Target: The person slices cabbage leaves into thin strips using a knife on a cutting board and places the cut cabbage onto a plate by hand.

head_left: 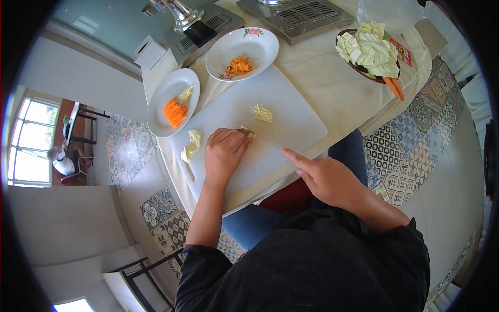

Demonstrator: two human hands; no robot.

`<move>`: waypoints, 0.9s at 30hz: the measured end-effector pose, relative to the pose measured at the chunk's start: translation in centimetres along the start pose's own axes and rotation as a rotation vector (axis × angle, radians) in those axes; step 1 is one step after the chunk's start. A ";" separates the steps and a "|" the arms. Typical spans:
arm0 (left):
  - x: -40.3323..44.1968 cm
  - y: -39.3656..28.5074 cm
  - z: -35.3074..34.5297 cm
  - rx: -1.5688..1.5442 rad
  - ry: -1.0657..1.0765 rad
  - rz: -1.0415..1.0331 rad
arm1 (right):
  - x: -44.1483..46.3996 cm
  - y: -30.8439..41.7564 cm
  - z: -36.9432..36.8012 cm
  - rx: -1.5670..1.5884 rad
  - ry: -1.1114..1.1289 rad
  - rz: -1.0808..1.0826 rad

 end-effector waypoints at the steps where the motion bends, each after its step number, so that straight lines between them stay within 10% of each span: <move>1: -0.1 0.0 0.0 -0.001 -0.007 0.007 | 0.0 0.0 0.0 0.005 0.000 -0.002; 27: -0.3 0.1 -0.2 0.080 0.045 0.044 | 0.8 -0.7 -0.5 0.021 0.038 0.032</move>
Point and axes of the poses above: each hand's wrist, its own x-axis towards the middle knuckle, its own z-axis out of the back of the hand, y = z × x, the point moved 4 cm from there along x, towards the middle knuckle, and after that the axes turned 10 degrees about z, right-handed, at the moved point
